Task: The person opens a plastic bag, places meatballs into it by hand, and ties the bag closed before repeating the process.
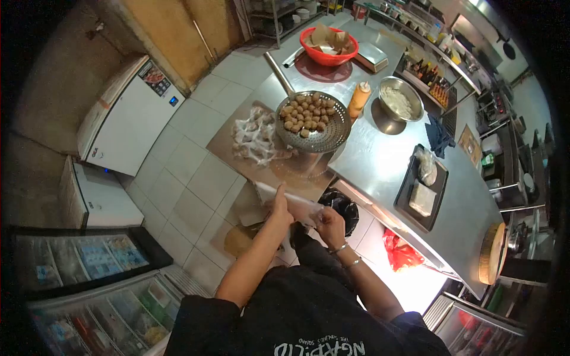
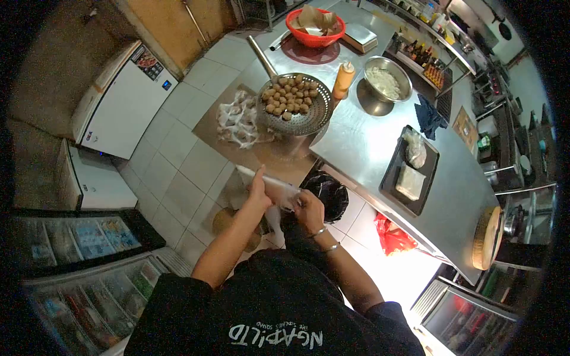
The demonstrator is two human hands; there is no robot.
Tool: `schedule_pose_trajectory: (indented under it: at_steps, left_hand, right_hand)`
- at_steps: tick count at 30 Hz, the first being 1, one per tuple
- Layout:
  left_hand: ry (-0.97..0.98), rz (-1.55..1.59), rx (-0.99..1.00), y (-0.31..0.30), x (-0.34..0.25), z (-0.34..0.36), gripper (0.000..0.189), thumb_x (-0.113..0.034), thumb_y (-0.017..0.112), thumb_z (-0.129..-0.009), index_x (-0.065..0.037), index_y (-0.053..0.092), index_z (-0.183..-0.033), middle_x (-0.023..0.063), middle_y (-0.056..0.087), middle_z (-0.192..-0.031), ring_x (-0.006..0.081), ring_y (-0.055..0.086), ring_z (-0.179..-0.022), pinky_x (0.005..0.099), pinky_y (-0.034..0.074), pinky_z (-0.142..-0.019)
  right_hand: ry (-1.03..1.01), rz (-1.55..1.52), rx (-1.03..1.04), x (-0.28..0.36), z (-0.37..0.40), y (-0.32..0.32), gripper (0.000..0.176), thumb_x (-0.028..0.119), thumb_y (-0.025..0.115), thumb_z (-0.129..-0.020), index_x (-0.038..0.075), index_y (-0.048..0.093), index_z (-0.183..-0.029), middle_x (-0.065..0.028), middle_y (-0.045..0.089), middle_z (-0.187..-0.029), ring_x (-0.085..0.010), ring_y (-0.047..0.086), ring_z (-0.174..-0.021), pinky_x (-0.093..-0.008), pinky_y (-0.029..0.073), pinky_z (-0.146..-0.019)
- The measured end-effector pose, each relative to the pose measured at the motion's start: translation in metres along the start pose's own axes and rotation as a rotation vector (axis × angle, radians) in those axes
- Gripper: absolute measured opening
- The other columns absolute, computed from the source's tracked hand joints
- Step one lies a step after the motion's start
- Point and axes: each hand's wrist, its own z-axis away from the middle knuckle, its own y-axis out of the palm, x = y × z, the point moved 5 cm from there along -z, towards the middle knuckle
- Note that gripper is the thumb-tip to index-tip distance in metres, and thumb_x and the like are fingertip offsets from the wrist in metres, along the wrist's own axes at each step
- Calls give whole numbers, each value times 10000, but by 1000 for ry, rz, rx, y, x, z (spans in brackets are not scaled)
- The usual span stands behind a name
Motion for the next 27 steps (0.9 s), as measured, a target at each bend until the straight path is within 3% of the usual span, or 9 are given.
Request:
schedule_pose_trajectory:
  at_steps: [6, 8, 12, 15, 17, 23, 24, 25, 27]
  left_hand:
    - [-69, -88, -198, 20, -21, -76, 1205, -803, 673, -778, -148, 179, -1660, 213, 281, -1653, 422, 330, -1465, 697, 171, -1138]
    - [-128, -16, -327, 1, -16, -107, 1173, -694, 735, -793, -194, 135, -1668, 158, 143, -1717, 434, 308, -1485, 581, 258, -1202]
    - [109, -309, -693, -11, -26, -72, 1175, -526, 806, -801, -249, 73, -1676, 232, 127, -1670, 466, 340, -1437, 575, 239, -1218]
    - [283, -546, -617, -28, -34, -59, 1131, -347, 823, -816, -266, 92, -1674, 258, 241, -1533, 450, 435, -1332, 541, 462, -1093]
    - [266, -557, -471, -27, -36, -53, 1125, -229, 828, -808, -250, 107, -1672, 222, 295, -1394, 389, 518, -1211, 430, 629, -810]
    - [307, -505, -384, -60, -27, -112, 1100, -225, 820, -812, -223, 130, -1669, 210, 276, -1370, 357, 558, -1144, 335, 642, -636]
    - [306, -501, -313, -54, -30, -105, 1098, -242, 830, -818, -155, 137, -1665, 226, 271, -1449, 384, 542, -1165, 411, 627, -848]
    - [304, -501, -308, -46, -29, -96, 1098, -242, 830, -818, -155, 137, -1665, 226, 271, -1449, 384, 542, -1165, 411, 627, -848]
    - [557, -1102, -647, -30, -44, -73, 1118, -262, 847, -822, -87, 128, -1658, 254, 272, -1544, 417, 489, -1277, 470, 452, -1125]
  right_hand:
    - [396, -121, 120, -83, -57, 36, 243, 266, 782, -905, 25, 761, -901, -127, 690, -736, -194, 648, -637, -347, 512, -626]
    - [571, -156, 58, -103, -65, 42, 289, 271, 802, -895, -13, 746, -897, -71, 699, -725, -165, 640, -639, -319, 514, -631]
    - [689, -437, 62, -187, -35, 93, 253, 254, 789, -913, 6, 741, -934, -45, 694, -748, -137, 629, -663, -292, 514, -648]
    - [638, -456, 31, -182, -22, 80, 207, 226, 755, -940, 20, 735, -956, -17, 678, -772, -119, 617, -686, -279, 502, -629]
    - [761, -376, 63, -202, -10, 75, 195, 218, 726, -958, 24, 721, -936, -20, 662, -768, -108, 591, -679, -288, 491, -601]
    - [866, -595, -221, -209, 20, 7, 143, 149, 599, -1027, 27, 632, -961, -21, 611, -817, -114, 546, -671, -300, 490, -608]
    - [758, -527, -203, -194, 15, -15, 140, 150, 597, -1027, 29, 635, -966, -21, 622, -849, -108, 558, -719, -286, 488, -662]
    - [649, -459, -185, -178, 10, -39, 138, 151, 595, -1027, 32, 637, -972, -21, 634, -882, -102, 570, -767, -272, 485, -717]
    - [611, -667, -55, -160, 0, -64, 144, 155, 594, -1015, 24, 649, -991, -19, 651, -948, -95, 580, -885, -242, 457, -811]
